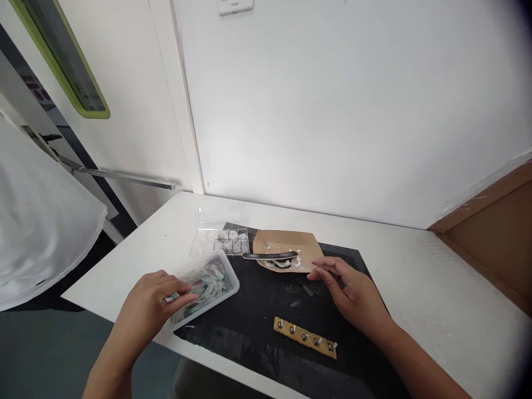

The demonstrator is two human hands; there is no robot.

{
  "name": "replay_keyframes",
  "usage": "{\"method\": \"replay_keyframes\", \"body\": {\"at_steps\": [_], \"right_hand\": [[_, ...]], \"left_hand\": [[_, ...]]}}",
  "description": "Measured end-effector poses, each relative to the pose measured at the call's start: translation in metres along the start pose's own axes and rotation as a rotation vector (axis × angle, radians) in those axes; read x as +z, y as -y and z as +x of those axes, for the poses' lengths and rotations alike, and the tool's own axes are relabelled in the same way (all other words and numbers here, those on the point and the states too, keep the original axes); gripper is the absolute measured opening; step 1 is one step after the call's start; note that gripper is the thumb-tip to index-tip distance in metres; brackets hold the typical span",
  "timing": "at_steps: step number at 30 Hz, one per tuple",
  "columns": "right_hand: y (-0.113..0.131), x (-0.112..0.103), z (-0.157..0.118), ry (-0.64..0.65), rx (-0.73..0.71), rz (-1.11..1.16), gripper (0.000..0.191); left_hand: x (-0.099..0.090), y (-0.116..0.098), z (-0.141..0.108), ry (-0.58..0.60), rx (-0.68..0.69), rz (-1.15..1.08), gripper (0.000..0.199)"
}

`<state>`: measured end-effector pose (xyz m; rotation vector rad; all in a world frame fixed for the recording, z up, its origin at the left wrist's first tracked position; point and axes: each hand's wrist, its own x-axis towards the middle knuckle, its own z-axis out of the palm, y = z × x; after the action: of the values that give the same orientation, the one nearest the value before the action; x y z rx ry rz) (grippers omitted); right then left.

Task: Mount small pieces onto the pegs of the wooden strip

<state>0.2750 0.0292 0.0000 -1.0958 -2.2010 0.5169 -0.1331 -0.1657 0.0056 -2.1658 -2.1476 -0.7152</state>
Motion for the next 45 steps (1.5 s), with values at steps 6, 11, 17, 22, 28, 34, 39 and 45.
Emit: {"method": "replay_keyframes", "body": {"at_steps": [6,11,17,22,28,34,39,45], "right_hand": [[0.000,-0.002,0.000,0.011,-0.050,-0.058,0.028],[0.000,-0.002,0.001,-0.012,-0.054,-0.047,0.029],[0.003,-0.002,0.002,-0.037,-0.039,0.000,0.028],[0.001,-0.001,0.000,-0.033,0.014,0.060,0.021],[0.002,-0.002,0.000,0.000,0.049,0.088,0.019],[0.002,-0.003,-0.001,0.059,0.043,0.147,0.023],[-0.002,-0.004,-0.001,0.078,0.041,0.120,0.031],[-0.003,-0.007,0.000,0.060,-0.052,0.003,0.030]], "left_hand": [[-0.006,-0.007,0.005,0.054,0.010,-0.014,0.029],[-0.008,-0.012,0.006,0.062,-0.027,-0.026,0.032],[-0.009,-0.017,0.005,0.068,-0.076,-0.023,0.033],[-0.008,-0.021,0.007,0.058,-0.041,-0.027,0.031],[-0.005,-0.015,0.010,0.058,0.091,-0.028,0.024],[-0.007,-0.016,0.013,0.078,0.058,-0.002,0.021],[-0.008,-0.021,0.016,0.057,0.044,0.007,0.024],[-0.001,-0.036,0.011,0.042,0.095,-0.010,0.040]]}}
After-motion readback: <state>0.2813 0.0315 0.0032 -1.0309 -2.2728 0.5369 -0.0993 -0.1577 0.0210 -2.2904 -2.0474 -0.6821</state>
